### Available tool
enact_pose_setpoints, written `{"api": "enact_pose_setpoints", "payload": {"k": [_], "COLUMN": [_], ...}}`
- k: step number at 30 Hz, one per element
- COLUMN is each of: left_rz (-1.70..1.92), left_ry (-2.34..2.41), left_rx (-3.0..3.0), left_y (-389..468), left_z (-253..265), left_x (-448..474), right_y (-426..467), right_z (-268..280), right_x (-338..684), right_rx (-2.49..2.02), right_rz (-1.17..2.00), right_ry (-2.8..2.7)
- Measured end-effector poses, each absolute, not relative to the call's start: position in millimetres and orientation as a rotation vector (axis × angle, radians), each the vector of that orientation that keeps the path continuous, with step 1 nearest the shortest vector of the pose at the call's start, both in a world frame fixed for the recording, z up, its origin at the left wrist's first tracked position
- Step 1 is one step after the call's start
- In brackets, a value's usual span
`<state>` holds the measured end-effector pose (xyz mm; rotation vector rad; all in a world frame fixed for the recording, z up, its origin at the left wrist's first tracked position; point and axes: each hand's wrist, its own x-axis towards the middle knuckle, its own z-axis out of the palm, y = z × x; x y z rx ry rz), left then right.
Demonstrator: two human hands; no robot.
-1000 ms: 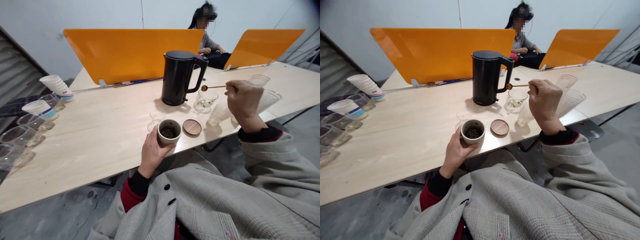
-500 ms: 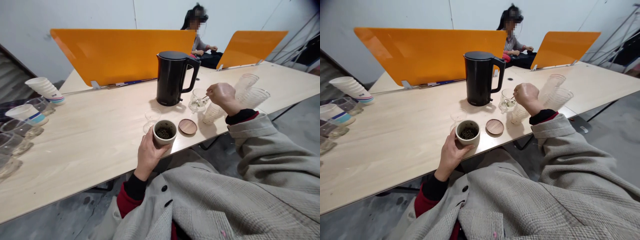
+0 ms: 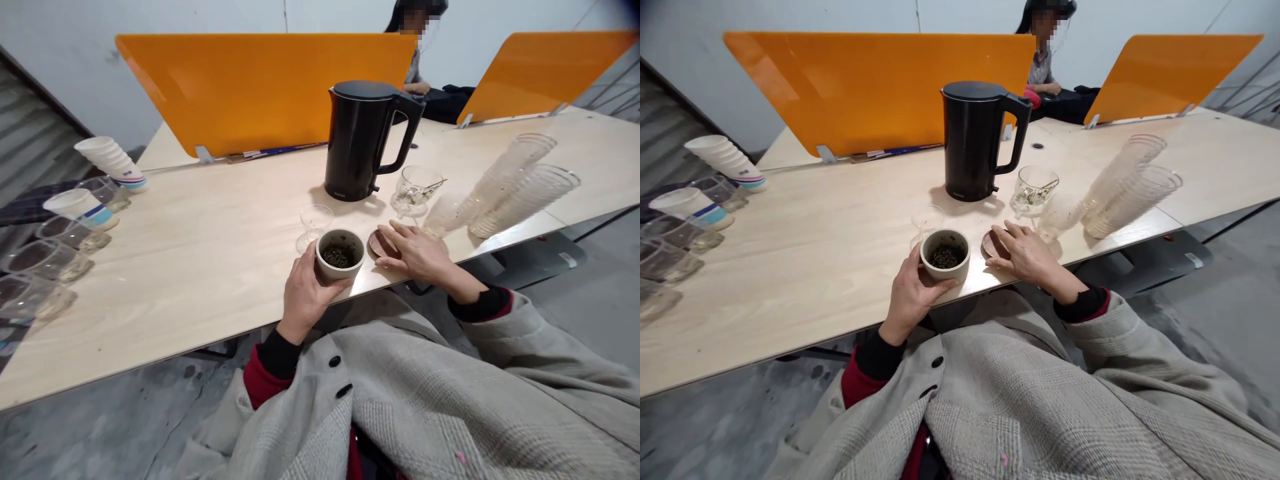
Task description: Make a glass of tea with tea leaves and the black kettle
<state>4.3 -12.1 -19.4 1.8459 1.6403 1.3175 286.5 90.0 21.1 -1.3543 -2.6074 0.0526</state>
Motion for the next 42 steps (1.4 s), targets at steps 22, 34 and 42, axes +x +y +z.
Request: {"api": "enact_pose_setpoints", "payload": {"k": [22, 34, 42], "left_rz": [1.340, 1.326, 1.405], "left_ry": [1.763, 1.750, 1.651], "left_rx": [2.046, 2.020, 1.923], "left_y": [-25.7, -24.3, -15.2], "left_z": [-27.6, -33.0, -31.6], "left_x": [21.1, 19.7, 23.2], "right_y": [47.6, 45.5, 44.3], "right_z": [70.6, 76.1, 66.3], "right_x": [217.9, 198.7, 198.1], "right_rx": [-0.687, -0.641, -0.657], "right_rz": [0.169, 0.080, 0.094], "right_ry": [-2.571, -2.778, -2.712]}}
